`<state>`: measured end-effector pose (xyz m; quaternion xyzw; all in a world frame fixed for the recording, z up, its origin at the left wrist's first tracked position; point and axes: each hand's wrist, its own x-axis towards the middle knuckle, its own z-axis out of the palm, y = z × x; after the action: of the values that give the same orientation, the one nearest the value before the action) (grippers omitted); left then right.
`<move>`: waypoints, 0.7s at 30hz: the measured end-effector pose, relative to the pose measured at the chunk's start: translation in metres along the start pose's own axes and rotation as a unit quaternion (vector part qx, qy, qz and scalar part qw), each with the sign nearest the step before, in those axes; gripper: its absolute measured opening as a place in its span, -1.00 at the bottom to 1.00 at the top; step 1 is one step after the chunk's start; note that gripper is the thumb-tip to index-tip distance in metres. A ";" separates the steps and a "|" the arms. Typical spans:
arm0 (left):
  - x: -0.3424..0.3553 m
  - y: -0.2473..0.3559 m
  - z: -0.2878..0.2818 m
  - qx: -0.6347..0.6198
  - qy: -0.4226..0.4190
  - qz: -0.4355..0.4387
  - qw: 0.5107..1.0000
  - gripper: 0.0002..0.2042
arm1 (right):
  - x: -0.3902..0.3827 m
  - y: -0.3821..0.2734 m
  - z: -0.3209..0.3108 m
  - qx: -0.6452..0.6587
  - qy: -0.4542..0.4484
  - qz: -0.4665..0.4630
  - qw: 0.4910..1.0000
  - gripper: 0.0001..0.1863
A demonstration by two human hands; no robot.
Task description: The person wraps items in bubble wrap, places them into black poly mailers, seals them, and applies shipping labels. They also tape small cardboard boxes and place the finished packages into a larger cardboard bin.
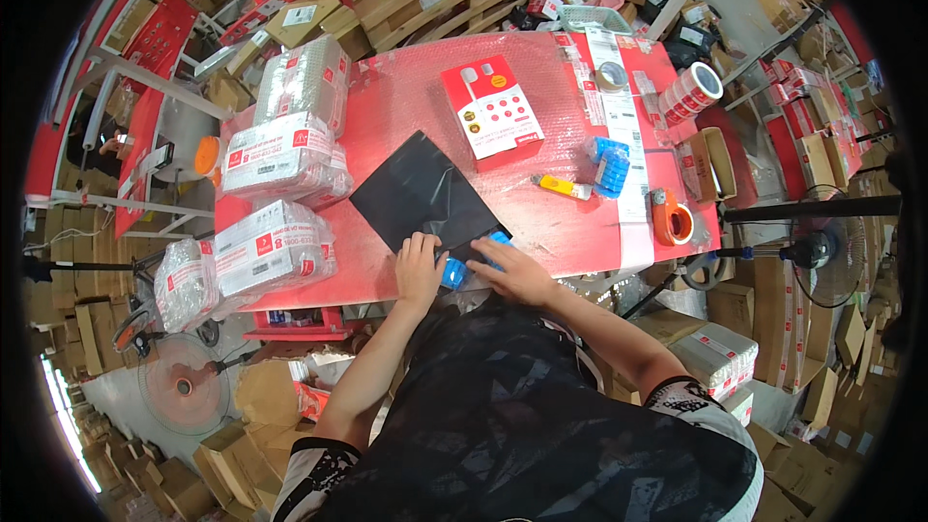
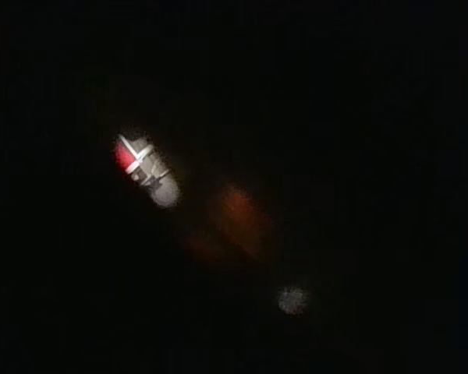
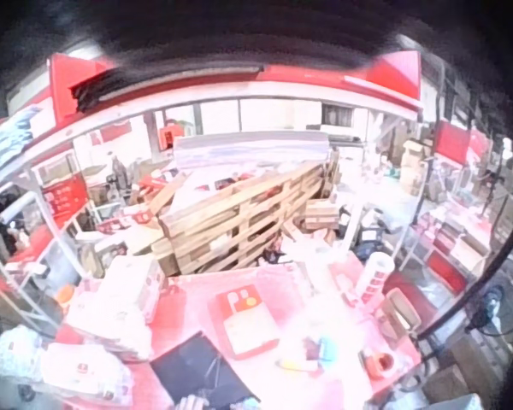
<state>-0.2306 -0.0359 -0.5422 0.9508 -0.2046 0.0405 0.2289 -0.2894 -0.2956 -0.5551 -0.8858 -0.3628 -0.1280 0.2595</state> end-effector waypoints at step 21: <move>-0.020 0.005 -0.005 -0.046 -0.022 0.081 0.995 -0.78 | -0.083 0.156 -0.079 -0.124 0.287 0.613 0.725 -0.22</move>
<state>-0.2508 -0.0308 -0.5393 0.9204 -0.2876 0.0285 0.2634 -0.2401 -0.4813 -0.5809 -0.8604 0.3707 -0.2331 0.2607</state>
